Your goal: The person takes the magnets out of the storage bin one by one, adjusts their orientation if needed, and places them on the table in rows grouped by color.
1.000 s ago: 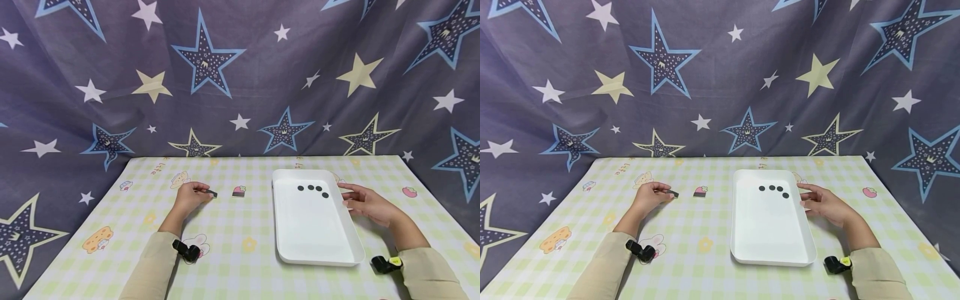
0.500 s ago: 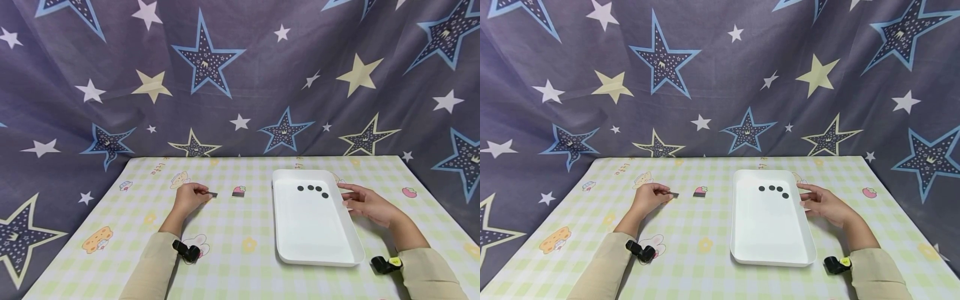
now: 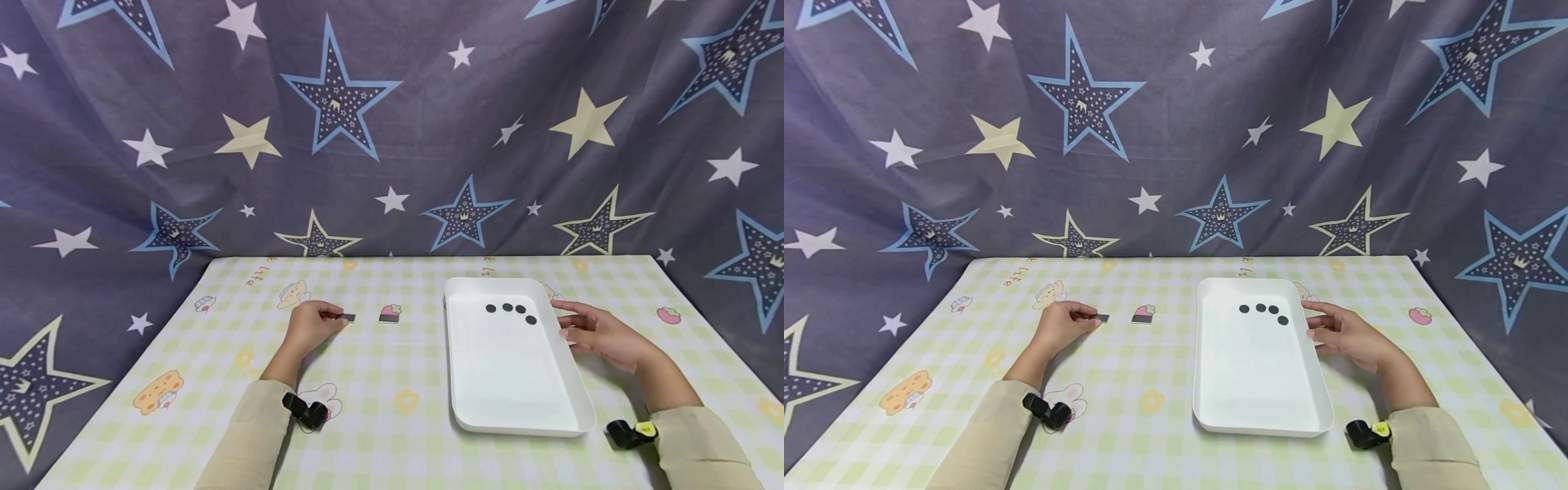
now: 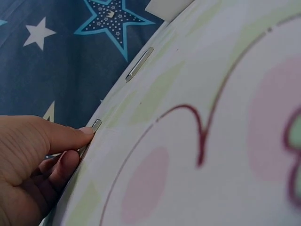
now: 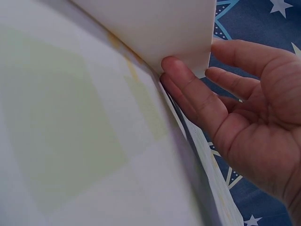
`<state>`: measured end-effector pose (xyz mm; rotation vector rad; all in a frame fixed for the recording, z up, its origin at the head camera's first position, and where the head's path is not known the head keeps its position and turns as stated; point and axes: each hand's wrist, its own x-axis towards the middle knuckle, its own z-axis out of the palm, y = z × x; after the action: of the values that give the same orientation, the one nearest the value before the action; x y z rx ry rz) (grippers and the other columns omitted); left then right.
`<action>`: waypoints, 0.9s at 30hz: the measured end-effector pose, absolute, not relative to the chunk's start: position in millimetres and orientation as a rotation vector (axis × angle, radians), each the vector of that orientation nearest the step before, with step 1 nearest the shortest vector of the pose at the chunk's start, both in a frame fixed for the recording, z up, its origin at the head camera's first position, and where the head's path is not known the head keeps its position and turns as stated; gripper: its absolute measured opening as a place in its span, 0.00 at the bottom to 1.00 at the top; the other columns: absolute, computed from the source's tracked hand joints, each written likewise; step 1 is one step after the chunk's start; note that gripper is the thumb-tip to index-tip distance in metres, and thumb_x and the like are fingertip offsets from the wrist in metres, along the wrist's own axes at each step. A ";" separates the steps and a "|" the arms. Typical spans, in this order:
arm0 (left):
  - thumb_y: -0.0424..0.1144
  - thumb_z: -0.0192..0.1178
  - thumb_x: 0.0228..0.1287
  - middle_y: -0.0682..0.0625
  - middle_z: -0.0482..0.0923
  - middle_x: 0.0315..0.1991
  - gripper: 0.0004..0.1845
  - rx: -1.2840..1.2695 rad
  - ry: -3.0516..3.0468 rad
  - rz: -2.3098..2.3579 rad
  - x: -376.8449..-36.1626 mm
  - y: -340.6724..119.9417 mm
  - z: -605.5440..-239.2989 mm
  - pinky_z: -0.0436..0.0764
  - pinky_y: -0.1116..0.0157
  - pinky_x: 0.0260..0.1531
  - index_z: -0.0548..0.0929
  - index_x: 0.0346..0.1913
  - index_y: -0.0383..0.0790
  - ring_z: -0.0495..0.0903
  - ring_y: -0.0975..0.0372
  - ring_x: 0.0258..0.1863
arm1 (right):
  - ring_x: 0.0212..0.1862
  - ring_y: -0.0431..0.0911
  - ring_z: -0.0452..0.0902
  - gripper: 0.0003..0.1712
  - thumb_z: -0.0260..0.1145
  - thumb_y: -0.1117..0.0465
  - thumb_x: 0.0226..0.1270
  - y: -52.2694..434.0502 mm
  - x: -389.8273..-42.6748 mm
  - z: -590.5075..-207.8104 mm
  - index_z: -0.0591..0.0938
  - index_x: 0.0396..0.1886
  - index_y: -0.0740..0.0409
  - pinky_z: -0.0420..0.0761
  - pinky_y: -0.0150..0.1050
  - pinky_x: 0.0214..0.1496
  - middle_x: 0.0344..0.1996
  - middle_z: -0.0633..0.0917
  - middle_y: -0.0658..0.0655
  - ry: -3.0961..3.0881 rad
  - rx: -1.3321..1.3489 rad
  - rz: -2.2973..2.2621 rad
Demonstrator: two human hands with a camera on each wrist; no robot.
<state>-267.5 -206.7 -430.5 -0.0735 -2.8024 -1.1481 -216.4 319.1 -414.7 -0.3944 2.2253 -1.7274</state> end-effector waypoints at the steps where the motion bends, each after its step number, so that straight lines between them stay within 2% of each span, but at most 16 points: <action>1: 0.37 0.72 0.56 0.50 0.85 0.35 0.10 -0.072 -2.802 -1.147 -267.7 -206.6 -430.9 0.79 0.58 0.37 0.89 0.40 0.38 0.80 0.59 0.33 | 0.50 0.40 0.77 0.35 0.59 0.66 0.73 319.2 -216.2 -414.7 0.57 0.75 0.65 0.82 0.41 0.47 0.59 0.68 0.73 2.225 -0.394 -1.728; 8: 0.38 0.73 0.54 0.51 0.84 0.32 0.10 -0.061 -2.784 -1.159 -269.9 -205.6 -432.2 0.77 0.61 0.34 0.89 0.39 0.39 0.78 0.60 0.31 | 0.50 0.40 0.78 0.35 0.59 0.66 0.73 320.1 -214.5 -414.5 0.57 0.75 0.65 0.83 0.41 0.47 0.59 0.68 0.74 2.226 -0.404 -1.733; 15: 0.37 0.73 0.54 0.49 0.84 0.34 0.12 -0.031 -2.715 -1.283 -269.7 -205.9 -430.9 0.78 0.62 0.33 0.88 0.41 0.38 0.79 0.58 0.32 | 0.50 0.40 0.77 0.35 0.59 0.65 0.73 320.5 -214.0 -414.6 0.57 0.75 0.65 0.83 0.41 0.47 0.59 0.68 0.73 2.227 -0.391 -1.732; 22: 0.35 0.72 0.54 0.47 0.83 0.35 0.13 0.024 -2.649 -1.448 -268.3 -205.2 -426.5 0.79 0.66 0.24 0.87 0.43 0.35 0.80 0.60 0.28 | 0.50 0.40 0.77 0.35 0.58 0.65 0.74 320.1 -214.7 -414.8 0.56 0.75 0.66 0.83 0.41 0.47 0.59 0.67 0.75 2.223 -0.403 -1.729; 27: 0.35 0.72 0.55 0.47 0.83 0.35 0.15 0.016 -2.602 -1.565 -267.3 -205.5 -422.4 0.79 0.66 0.25 0.86 0.45 0.34 0.80 0.61 0.29 | 0.50 0.40 0.77 0.35 0.58 0.65 0.74 319.2 -215.0 -414.4 0.56 0.75 0.67 0.83 0.42 0.47 0.59 0.67 0.75 2.222 -0.410 -1.729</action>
<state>-267.3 -205.5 -422.4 0.0163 -2.6020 -1.5651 -215.0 319.2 -414.4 -0.4095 2.2219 -1.7287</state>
